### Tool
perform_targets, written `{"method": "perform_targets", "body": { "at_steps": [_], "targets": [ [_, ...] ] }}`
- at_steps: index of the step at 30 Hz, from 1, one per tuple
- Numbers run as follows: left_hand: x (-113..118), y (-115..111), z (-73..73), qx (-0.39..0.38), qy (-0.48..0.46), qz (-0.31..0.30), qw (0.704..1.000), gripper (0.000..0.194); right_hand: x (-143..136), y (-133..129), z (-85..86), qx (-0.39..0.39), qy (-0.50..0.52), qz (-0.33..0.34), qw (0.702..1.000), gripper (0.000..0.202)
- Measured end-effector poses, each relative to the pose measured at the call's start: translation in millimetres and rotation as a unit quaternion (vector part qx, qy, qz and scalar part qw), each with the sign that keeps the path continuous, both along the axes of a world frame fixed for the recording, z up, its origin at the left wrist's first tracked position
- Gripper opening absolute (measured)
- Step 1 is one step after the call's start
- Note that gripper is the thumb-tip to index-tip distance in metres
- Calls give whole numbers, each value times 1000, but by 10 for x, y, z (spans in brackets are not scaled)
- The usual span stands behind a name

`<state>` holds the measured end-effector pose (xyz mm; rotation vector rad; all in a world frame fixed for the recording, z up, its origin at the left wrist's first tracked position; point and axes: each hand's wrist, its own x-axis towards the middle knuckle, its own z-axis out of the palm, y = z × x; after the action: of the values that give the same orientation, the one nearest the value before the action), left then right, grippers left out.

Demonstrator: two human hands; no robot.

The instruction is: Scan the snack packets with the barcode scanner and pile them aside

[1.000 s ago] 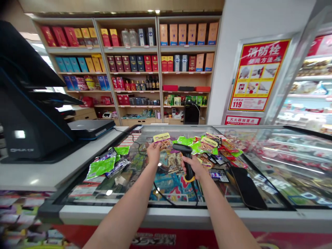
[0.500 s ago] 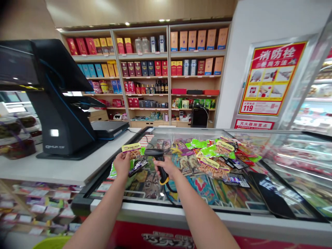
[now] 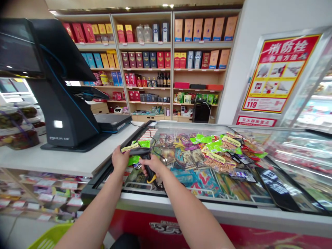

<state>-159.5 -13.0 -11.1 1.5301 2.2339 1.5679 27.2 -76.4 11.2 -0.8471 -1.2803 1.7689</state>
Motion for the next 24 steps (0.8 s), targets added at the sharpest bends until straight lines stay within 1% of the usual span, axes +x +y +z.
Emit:
{"method": "perform_targets", "body": {
  "at_steps": [4,7,10,13,16,18,21,24],
  "targets": [
    [169,-50,114,20,50,7,999,49,174,-1,75,0,0,-12,1000,51],
    [422,-75,215,44,84,-28,995,49,451,14,123,22,-4,-52,998,48],
    [815,-59,263,59,109,-88,988,45,851,11,138,49,0,-121,991,46],
    [1344,-45,276,47,131,-168,976,35,1336,-52,141,65,8,-202,977,46],
    [1956,-108,305,-9,172,-258,951,28,1842,-189,146,69,24,-277,958,46],
    [2366,-208,344,-73,203,-306,927,27,2156,-309,137,66,39,-315,946,45],
    [2902,-396,412,-196,236,-343,888,36,2540,-491,82,52,69,-361,928,47],
    [3262,-526,443,-274,257,-355,856,43,2792,-640,-5,39,94,-394,914,49]
  ]
}}
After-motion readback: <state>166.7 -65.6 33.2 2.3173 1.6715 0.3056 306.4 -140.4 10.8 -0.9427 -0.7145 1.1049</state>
